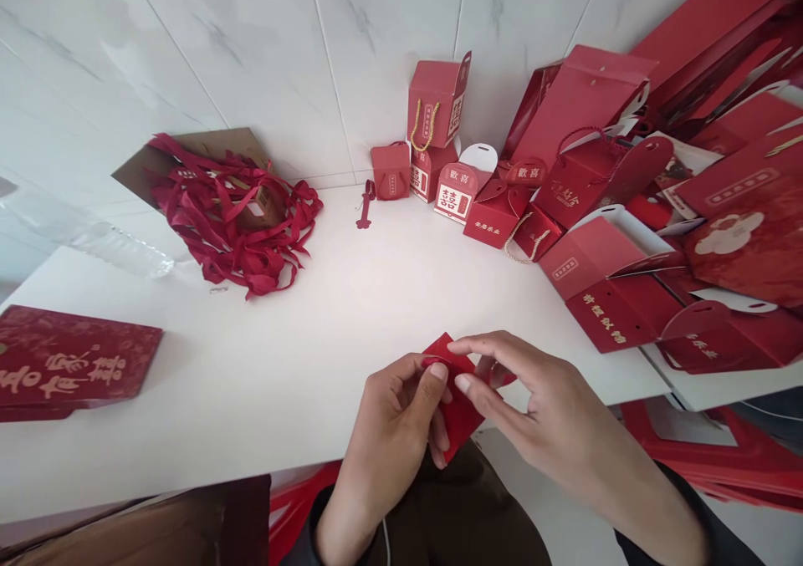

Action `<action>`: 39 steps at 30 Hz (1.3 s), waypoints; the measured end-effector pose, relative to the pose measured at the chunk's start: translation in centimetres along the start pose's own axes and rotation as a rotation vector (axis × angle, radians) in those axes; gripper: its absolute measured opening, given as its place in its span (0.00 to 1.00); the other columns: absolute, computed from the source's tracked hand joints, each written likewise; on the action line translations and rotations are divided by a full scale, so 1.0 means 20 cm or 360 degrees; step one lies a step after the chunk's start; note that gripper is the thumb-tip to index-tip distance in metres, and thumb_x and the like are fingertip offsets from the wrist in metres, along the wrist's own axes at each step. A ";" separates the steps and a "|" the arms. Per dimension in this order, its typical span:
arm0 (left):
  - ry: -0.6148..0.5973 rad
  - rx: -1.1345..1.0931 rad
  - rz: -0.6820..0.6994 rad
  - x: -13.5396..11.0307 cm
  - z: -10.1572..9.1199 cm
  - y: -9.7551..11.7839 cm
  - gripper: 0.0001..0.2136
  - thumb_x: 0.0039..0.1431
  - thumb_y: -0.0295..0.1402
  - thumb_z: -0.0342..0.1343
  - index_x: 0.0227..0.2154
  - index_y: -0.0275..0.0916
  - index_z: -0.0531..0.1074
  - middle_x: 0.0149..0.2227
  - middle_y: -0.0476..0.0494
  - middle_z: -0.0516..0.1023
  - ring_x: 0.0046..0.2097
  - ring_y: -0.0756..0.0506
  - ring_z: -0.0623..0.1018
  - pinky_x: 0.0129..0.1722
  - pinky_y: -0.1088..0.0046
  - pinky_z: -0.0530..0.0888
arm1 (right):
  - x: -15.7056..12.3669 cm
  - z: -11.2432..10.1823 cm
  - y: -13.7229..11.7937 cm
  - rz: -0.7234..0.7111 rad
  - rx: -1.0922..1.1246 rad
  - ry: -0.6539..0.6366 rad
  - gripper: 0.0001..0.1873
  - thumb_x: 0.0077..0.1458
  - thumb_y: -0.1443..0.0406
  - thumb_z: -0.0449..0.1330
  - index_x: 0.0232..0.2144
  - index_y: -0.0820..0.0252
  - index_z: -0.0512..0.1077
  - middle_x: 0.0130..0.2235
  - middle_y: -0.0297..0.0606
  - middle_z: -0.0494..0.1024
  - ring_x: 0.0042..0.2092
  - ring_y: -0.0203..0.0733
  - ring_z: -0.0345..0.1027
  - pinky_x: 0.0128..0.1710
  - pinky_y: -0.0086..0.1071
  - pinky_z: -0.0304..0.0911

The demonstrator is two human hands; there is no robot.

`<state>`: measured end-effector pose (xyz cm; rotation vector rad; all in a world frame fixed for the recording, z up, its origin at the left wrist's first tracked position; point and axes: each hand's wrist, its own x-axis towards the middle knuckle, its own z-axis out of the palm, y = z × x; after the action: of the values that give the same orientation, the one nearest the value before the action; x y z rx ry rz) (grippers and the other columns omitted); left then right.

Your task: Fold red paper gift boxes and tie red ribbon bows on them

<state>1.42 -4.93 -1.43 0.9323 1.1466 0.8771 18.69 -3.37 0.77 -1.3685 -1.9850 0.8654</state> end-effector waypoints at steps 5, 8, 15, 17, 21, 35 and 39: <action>-0.0024 -0.0060 0.0006 0.00 -0.01 -0.01 0.15 0.66 0.46 0.56 0.35 0.37 0.71 0.18 0.52 0.72 0.18 0.52 0.71 0.21 0.77 0.70 | 0.01 0.00 0.03 0.0012 -0.0132 0.0054 0.07 0.66 0.66 0.56 0.43 0.51 0.73 0.40 0.32 0.81 0.39 0.39 0.76 0.35 0.30 0.73; -0.0026 -0.0109 0.0000 0.00 -0.01 -0.01 0.14 0.66 0.44 0.58 0.37 0.36 0.72 0.18 0.53 0.73 0.19 0.53 0.72 0.22 0.78 0.70 | 0.01 -0.02 0.04 -0.0058 -0.0280 0.0277 0.05 0.64 0.68 0.56 0.38 0.52 0.71 0.38 0.33 0.78 0.38 0.41 0.73 0.38 0.34 0.71; -0.0010 -0.0154 -0.0003 0.00 -0.01 -0.01 0.13 0.66 0.43 0.58 0.38 0.35 0.72 0.19 0.52 0.73 0.19 0.53 0.72 0.22 0.77 0.71 | 0.00 -0.02 0.07 -0.0058 -0.0212 -0.0077 0.12 0.66 0.65 0.55 0.50 0.48 0.69 0.47 0.35 0.78 0.49 0.45 0.72 0.47 0.40 0.70; 0.0013 -0.0177 0.0004 0.00 -0.01 -0.01 0.13 0.66 0.43 0.58 0.39 0.36 0.72 0.18 0.53 0.72 0.19 0.52 0.71 0.21 0.77 0.72 | 0.00 -0.02 0.07 -0.0002 -0.0181 -0.0113 0.07 0.67 0.64 0.54 0.44 0.49 0.71 0.44 0.34 0.78 0.46 0.44 0.72 0.45 0.40 0.69; 0.0103 -0.0245 0.0039 0.00 -0.01 -0.01 0.12 0.65 0.41 0.59 0.37 0.36 0.72 0.22 0.52 0.74 0.19 0.53 0.72 0.20 0.77 0.72 | 0.01 -0.05 0.11 0.0182 -0.0236 -0.0182 0.05 0.65 0.62 0.57 0.42 0.51 0.72 0.41 0.35 0.79 0.41 0.45 0.72 0.37 0.37 0.67; 0.0168 -0.0282 0.0068 0.00 -0.02 -0.02 0.10 0.64 0.39 0.60 0.35 0.36 0.73 0.24 0.52 0.75 0.19 0.53 0.72 0.20 0.78 0.72 | 0.04 -0.21 0.11 0.0225 -0.0178 -0.0497 0.03 0.62 0.61 0.61 0.37 0.49 0.75 0.30 0.28 0.76 0.30 0.36 0.69 0.29 0.28 0.62; 0.0154 -0.0268 0.0065 0.00 -0.02 -0.01 0.10 0.65 0.39 0.59 0.35 0.36 0.73 0.22 0.52 0.74 0.19 0.53 0.72 0.20 0.78 0.72 | 0.04 -0.16 0.13 0.0047 -0.0357 -0.0150 0.04 0.62 0.66 0.59 0.34 0.52 0.72 0.31 0.29 0.76 0.28 0.35 0.68 0.25 0.28 0.60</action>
<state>1.16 -4.92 -1.77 0.7847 1.1199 1.0449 22.35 -1.35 0.87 -1.5084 -2.1931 0.7505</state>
